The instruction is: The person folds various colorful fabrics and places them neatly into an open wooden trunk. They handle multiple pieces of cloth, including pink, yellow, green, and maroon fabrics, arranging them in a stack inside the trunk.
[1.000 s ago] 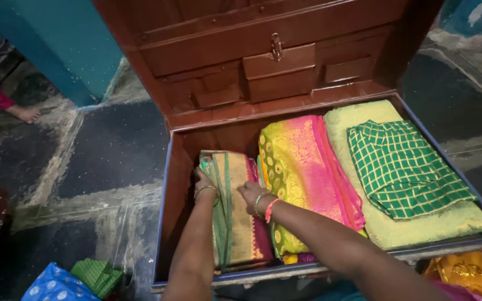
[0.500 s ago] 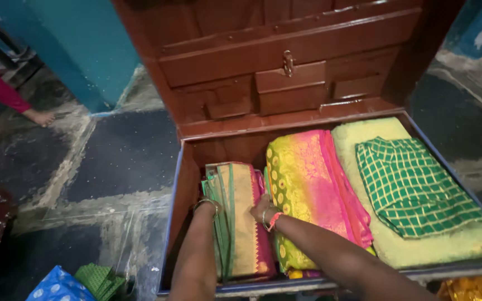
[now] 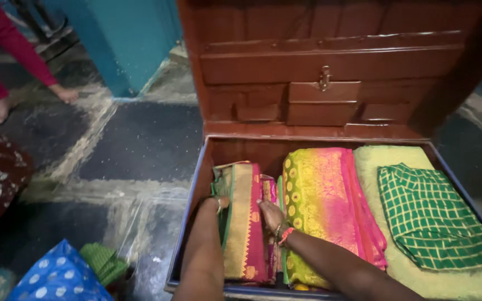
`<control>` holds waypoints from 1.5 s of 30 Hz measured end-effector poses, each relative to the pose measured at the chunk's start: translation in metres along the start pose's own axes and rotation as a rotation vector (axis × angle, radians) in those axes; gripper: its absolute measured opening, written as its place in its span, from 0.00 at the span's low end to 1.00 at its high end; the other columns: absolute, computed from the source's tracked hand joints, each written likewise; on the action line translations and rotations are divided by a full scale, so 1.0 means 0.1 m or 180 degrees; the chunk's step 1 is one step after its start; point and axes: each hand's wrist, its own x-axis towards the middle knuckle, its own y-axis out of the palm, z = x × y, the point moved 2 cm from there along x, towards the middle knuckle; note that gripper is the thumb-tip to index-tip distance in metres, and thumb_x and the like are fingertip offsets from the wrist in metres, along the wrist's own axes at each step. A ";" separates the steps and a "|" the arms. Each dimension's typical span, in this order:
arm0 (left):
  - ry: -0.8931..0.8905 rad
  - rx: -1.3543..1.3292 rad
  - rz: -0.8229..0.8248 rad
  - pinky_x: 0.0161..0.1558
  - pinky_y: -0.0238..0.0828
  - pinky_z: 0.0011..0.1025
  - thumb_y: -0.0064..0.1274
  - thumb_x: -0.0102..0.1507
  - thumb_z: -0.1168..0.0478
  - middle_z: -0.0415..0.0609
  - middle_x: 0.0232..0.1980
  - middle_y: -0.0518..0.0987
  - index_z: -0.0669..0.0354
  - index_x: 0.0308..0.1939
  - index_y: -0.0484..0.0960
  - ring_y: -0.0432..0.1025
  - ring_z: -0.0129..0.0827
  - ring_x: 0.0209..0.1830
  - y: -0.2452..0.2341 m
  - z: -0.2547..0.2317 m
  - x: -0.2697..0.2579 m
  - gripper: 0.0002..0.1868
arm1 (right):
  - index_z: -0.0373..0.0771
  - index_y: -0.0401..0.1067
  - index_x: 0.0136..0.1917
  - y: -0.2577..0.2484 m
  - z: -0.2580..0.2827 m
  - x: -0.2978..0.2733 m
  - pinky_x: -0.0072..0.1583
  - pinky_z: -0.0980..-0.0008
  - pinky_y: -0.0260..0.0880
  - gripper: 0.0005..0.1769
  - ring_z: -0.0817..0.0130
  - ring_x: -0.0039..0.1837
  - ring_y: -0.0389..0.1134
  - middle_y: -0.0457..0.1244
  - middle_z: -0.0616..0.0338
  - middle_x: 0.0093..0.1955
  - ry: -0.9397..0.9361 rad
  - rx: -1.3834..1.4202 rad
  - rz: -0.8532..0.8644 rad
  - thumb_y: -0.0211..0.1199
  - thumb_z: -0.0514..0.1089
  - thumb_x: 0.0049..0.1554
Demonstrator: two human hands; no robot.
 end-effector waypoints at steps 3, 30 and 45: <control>0.0032 -0.0022 0.0028 0.65 0.69 0.50 0.49 0.63 0.43 0.62 0.73 0.71 0.57 0.79 0.56 0.72 0.49 0.67 0.07 0.00 0.06 0.44 | 0.30 0.71 0.55 0.00 -0.02 -0.05 0.58 0.55 0.74 0.36 0.52 0.53 0.71 0.69 0.40 0.51 -0.0194 -0.0934 -0.0047 0.65 0.68 0.57; 0.0273 0.1041 0.0166 0.63 0.73 0.45 0.64 0.56 0.52 0.60 0.73 0.71 0.56 0.79 0.55 0.72 0.48 0.66 -0.14 -0.19 -0.43 0.51 | 0.45 0.42 0.83 0.10 0.04 -0.27 0.78 0.34 0.42 0.48 0.29 0.80 0.45 0.37 0.31 0.83 -0.0410 -0.5313 0.0658 0.65 0.46 0.58; 0.0960 0.2129 -0.0810 0.69 0.67 0.47 0.52 0.65 0.57 0.55 0.75 0.66 0.47 0.75 0.64 0.65 0.49 0.75 0.00 -0.74 -0.66 0.33 | 0.45 0.16 0.84 -0.08 1.06 -0.83 0.81 0.43 0.30 0.94 0.41 0.86 0.24 0.19 0.38 0.86 -0.0222 -0.4939 0.1451 0.82 0.75 0.31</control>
